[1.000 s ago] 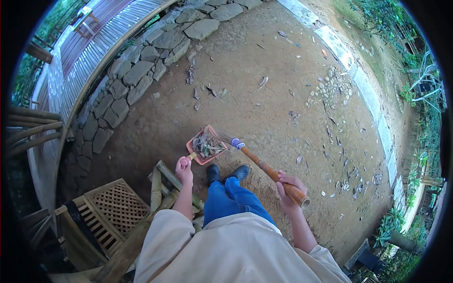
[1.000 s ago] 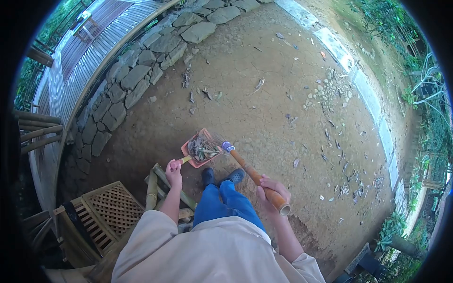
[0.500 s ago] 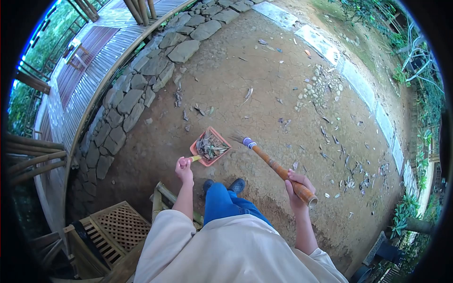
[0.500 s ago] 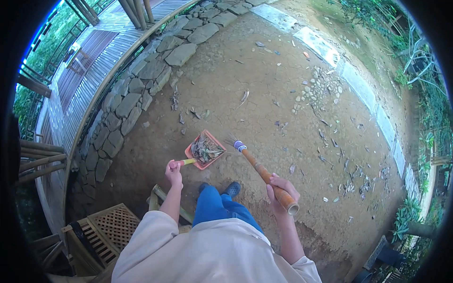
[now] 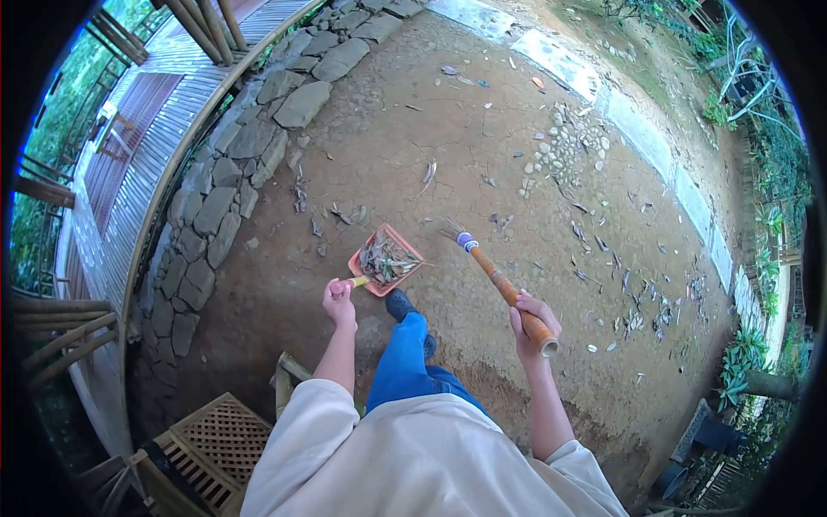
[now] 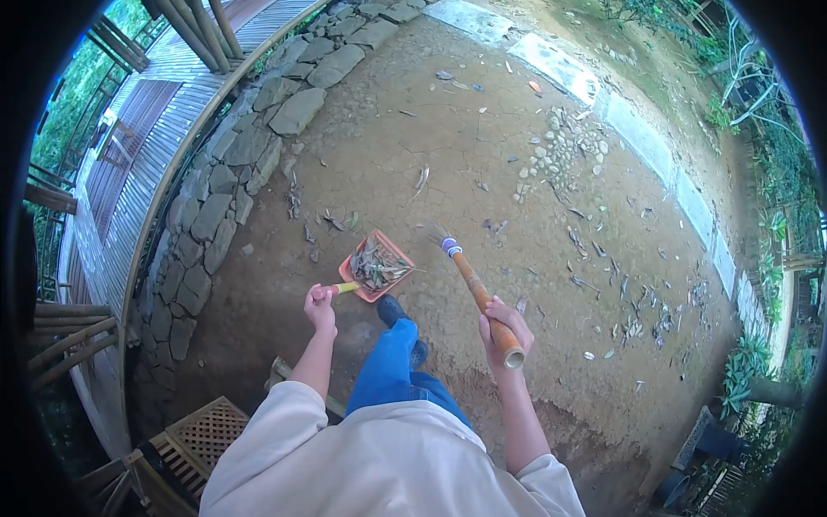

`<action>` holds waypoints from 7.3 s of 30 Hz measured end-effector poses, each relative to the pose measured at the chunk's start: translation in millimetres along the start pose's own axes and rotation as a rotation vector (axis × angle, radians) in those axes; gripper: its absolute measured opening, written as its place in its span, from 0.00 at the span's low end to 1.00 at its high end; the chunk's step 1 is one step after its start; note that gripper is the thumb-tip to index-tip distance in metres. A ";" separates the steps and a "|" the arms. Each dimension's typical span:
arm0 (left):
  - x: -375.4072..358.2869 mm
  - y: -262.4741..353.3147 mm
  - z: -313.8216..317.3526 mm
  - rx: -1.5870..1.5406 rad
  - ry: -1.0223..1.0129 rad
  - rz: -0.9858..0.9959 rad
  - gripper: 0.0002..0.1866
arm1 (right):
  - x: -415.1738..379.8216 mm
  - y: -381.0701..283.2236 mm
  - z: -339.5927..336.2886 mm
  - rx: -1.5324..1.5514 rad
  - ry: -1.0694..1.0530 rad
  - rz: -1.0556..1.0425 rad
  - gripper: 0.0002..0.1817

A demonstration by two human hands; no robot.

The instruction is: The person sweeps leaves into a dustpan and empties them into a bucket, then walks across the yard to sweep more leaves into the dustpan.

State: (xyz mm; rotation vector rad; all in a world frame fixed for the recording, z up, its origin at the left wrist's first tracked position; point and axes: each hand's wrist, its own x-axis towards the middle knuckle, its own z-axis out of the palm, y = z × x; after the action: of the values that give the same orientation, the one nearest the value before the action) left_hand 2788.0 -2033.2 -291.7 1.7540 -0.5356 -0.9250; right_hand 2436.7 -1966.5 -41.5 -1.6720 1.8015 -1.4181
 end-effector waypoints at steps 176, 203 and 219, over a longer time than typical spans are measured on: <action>18.6 -60.9 -59.1 -0.325 0.954 -0.330 0.18 | 210.2 -43.7 296.7 0.331 -1.092 -0.233 0.08; 18.9 -92.2 -38.4 0.083 0.863 -0.367 0.19 | 172.3 -21.1 334.3 0.265 -1.177 -0.374 0.09; 1.4 31.2 -23.6 0.148 0.862 -0.040 0.16 | 285.2 -89.2 189.1 0.456 -0.816 -0.194 0.09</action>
State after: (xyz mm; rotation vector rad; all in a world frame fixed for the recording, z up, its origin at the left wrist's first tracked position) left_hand 2809.9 -2031.8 -259.2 2.0882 0.0005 -0.0918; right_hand 2554.7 -2286.6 51.3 -1.8113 0.8247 -0.8900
